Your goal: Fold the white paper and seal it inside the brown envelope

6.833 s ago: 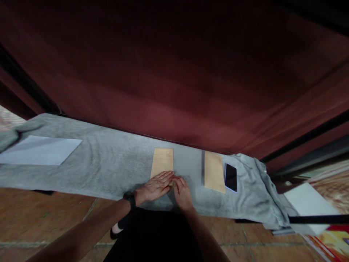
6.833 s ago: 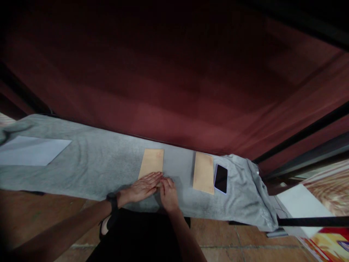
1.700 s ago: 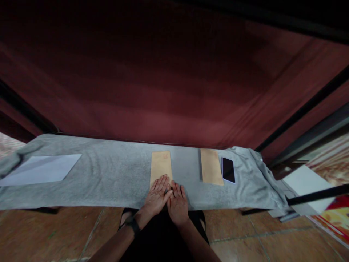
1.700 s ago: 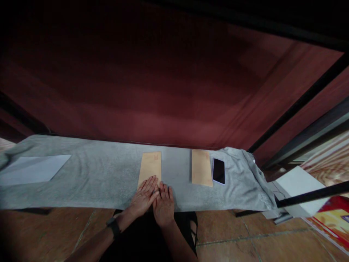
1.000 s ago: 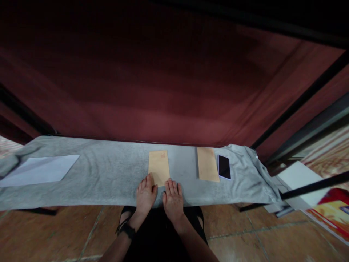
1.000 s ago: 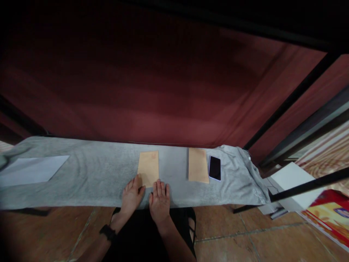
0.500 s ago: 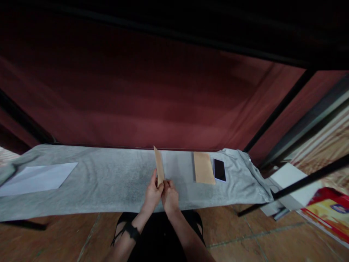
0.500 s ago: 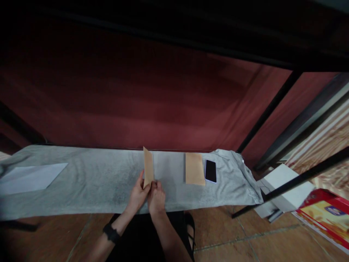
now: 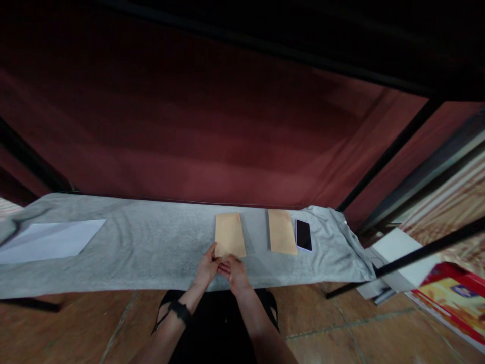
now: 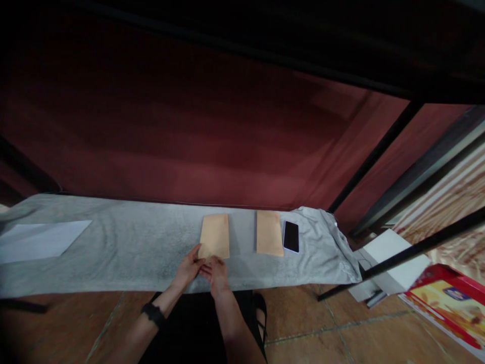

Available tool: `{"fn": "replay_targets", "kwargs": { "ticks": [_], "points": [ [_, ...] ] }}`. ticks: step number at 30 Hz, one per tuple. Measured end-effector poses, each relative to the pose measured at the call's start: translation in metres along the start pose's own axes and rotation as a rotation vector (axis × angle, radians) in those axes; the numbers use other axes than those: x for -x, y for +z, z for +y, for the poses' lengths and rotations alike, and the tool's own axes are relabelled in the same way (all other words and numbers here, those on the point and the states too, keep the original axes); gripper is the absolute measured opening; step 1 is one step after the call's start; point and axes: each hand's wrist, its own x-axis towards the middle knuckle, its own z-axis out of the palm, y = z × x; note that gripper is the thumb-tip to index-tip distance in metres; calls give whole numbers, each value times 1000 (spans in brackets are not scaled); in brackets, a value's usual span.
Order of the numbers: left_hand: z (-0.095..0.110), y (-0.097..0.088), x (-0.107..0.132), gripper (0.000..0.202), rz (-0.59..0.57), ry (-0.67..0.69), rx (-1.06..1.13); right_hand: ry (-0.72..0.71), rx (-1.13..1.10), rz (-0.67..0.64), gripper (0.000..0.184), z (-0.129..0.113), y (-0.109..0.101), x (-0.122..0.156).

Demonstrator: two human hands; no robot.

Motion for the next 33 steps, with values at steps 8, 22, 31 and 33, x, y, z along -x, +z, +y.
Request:
{"fn": "replay_targets", "kwargs": {
  "ticks": [8,22,31,33],
  "points": [
    [5,-15,-1,58,45,32,-361,-105,497,1,32,-14,-35,16],
    [-13,21,-41,52,-39,490,-890,-870,1488,-275,52,-18,-61,24],
    [13,41,-121,56,-48,578,-783,-874,1455,-245,52,-19,-57,26],
    [16,41,-130,56,-66,597,-779,-893,1435,-237,53,-19,-57,26]
  ]
}}
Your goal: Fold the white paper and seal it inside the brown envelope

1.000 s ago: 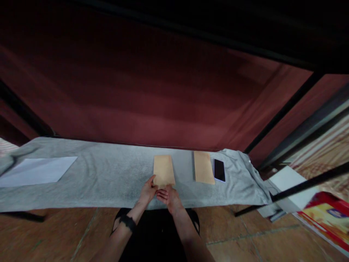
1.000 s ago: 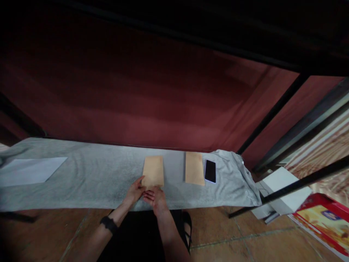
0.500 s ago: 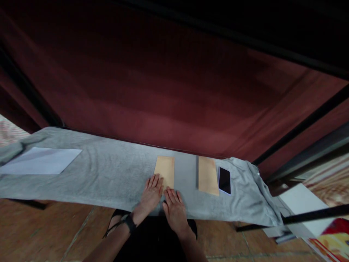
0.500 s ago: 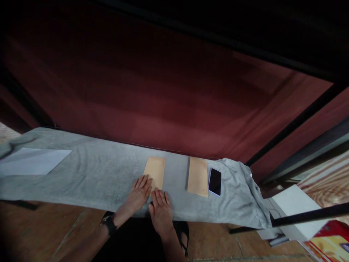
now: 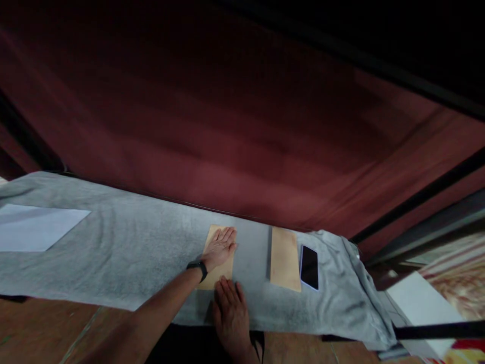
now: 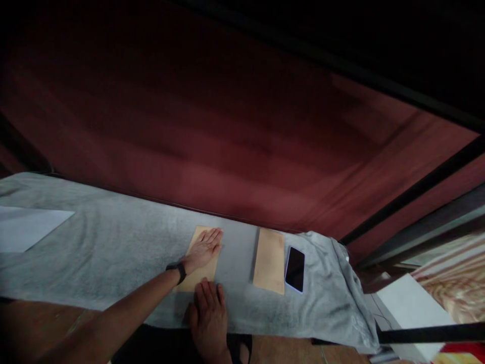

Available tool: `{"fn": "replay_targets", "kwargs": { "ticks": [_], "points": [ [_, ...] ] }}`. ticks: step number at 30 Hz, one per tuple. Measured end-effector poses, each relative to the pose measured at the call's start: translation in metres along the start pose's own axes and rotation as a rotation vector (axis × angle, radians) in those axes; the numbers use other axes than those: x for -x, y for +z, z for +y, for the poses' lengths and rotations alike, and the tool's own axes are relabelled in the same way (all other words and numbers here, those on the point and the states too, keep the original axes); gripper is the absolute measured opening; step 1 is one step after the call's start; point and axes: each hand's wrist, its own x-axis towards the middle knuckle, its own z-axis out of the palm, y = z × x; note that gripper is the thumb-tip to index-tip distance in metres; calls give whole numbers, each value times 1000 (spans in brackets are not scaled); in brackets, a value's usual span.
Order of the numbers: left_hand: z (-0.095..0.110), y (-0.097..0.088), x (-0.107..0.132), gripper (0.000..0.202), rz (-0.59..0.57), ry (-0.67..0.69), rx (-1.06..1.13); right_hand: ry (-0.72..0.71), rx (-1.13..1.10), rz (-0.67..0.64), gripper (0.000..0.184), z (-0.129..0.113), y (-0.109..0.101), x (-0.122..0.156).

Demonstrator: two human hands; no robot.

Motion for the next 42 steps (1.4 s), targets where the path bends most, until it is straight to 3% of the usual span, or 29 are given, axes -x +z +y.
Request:
{"fn": "replay_targets", "kwargs": {
  "ticks": [4,15,19,27,35,42],
  "points": [
    [-5,0,1,54,-51,80,15,-4,-16,-1,53,0,-1,0],
    [2,-6,46,54,-162,233,65,-17,-25,-2,45,3,-7,-3],
    [5,-7,60,56,-191,258,71,-1,-46,56,38,6,-3,-1],
    [16,-20,87,51,-215,280,144,90,-108,124,27,7,4,-1],
    [26,-40,114,49,-229,315,195,187,-271,178,31,11,6,0],
    [30,-48,145,57,-164,359,201,295,-382,209,39,15,6,-6]
  ]
}}
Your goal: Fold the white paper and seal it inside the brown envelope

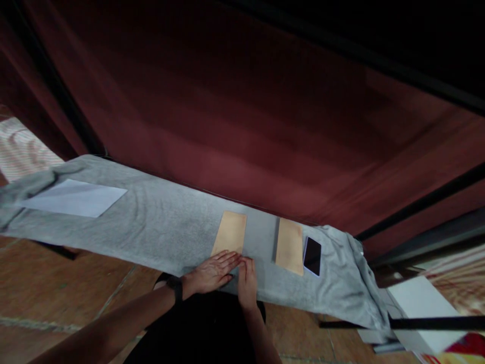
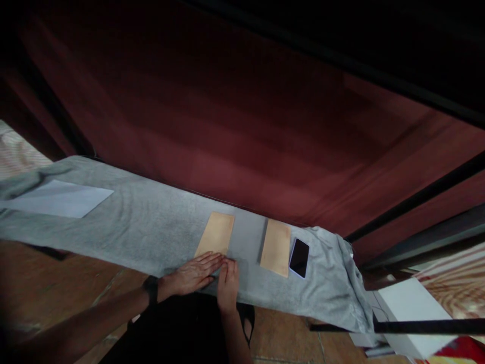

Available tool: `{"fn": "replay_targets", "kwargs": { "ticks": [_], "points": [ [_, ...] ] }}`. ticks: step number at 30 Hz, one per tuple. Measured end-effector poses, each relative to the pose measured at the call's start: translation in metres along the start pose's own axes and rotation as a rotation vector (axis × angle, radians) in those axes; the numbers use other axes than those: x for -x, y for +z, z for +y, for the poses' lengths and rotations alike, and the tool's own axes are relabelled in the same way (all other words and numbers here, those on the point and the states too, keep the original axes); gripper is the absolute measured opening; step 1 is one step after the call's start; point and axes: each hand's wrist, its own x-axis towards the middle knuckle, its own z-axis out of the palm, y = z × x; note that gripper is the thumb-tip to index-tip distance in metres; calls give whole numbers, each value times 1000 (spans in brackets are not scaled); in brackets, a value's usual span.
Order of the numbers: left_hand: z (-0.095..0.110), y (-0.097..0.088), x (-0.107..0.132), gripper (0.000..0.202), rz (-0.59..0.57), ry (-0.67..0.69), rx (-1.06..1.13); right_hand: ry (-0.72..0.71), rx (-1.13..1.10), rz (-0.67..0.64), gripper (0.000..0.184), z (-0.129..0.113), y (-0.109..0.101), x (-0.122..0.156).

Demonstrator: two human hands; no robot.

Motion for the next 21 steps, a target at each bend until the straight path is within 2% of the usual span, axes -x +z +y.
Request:
{"fn": "replay_targets", "kwargs": {
  "ticks": [2,6,8,12,16,21],
  "points": [
    [5,1,6,60,-16,-11,-17,-21,-6,-32,42,0,1,-5],
    [11,6,13,58,-10,-56,-38,-161,71,-255,43,-3,4,-11],
    [13,8,16,55,14,-61,-34,-230,149,-326,44,-5,5,-12],
    [13,9,22,54,35,-45,-72,-315,342,-366,49,-2,1,-9],
    [9,13,34,61,41,-41,-158,-364,527,-343,54,9,-10,-5],
    [6,23,49,63,131,-108,-288,-400,687,-320,54,22,-18,-4]
  ]
}}
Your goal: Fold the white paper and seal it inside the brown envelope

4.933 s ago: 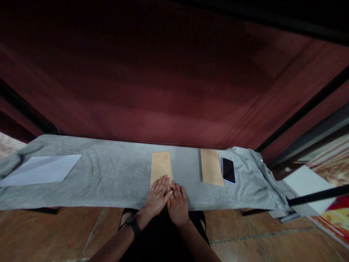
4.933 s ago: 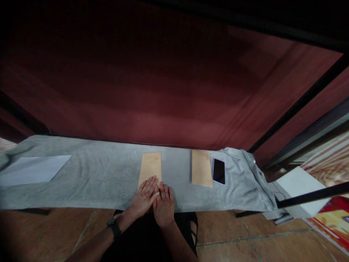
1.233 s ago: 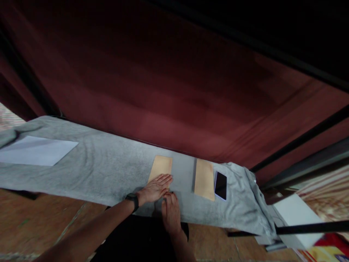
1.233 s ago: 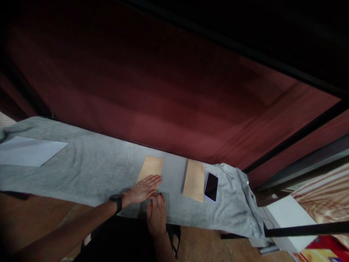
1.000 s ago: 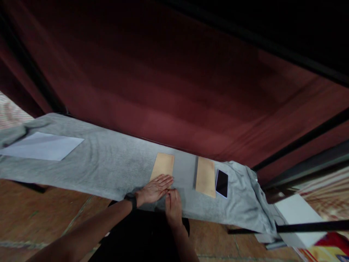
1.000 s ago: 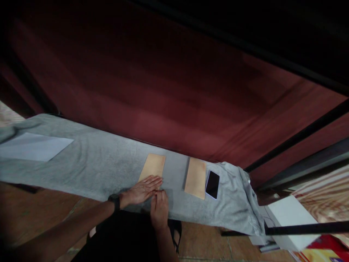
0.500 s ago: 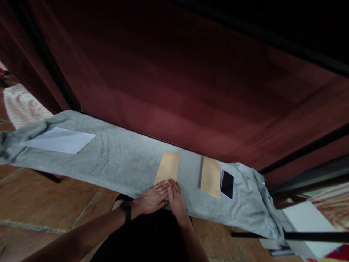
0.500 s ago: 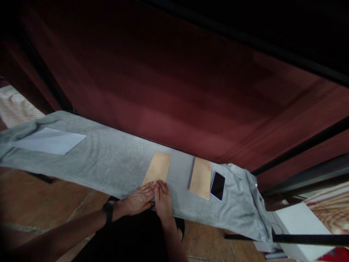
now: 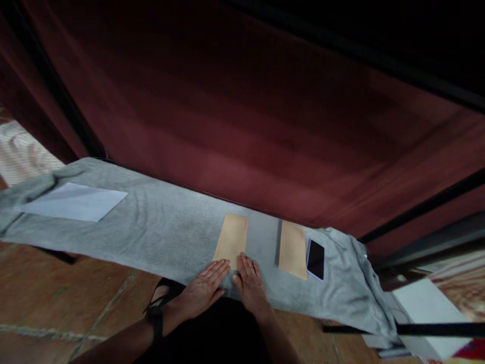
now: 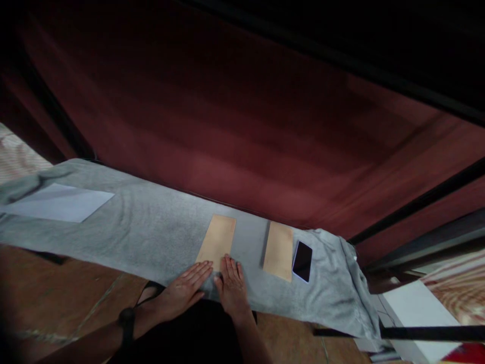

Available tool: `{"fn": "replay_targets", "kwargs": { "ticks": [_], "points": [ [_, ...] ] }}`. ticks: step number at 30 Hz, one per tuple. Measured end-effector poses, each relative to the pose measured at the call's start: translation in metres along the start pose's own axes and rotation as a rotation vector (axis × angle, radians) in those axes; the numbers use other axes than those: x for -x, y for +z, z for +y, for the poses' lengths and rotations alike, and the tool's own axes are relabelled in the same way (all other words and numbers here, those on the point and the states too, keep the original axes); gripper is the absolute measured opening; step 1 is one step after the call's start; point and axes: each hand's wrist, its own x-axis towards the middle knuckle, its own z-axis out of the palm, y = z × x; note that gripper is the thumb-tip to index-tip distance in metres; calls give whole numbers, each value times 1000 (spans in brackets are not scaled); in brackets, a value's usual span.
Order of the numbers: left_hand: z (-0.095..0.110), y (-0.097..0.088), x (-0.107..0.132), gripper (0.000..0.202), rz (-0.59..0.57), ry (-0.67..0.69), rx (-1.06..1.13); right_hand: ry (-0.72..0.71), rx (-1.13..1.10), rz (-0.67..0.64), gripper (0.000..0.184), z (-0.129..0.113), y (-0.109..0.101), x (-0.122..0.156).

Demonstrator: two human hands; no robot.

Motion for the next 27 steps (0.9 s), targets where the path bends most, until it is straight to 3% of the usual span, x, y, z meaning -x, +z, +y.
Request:
{"fn": "replay_targets", "kwargs": {
  "ticks": [4,11,17,22,27],
  "points": [
    [6,4,4,65,33,-46,-69,57,7,-28,53,-1,4,-20],
    [4,14,5,65,83,-11,-148,44,-81,-118,53,-16,19,-93],
    [2,8,1,71,59,27,-141,177,-21,-105,56,-1,26,-139],
    [4,1,-2,76,50,7,-131,318,2,-75,59,17,27,-162],
    [1,5,-1,75,56,28,-150,391,-22,-62,62,16,28,-164]
  ]
}}
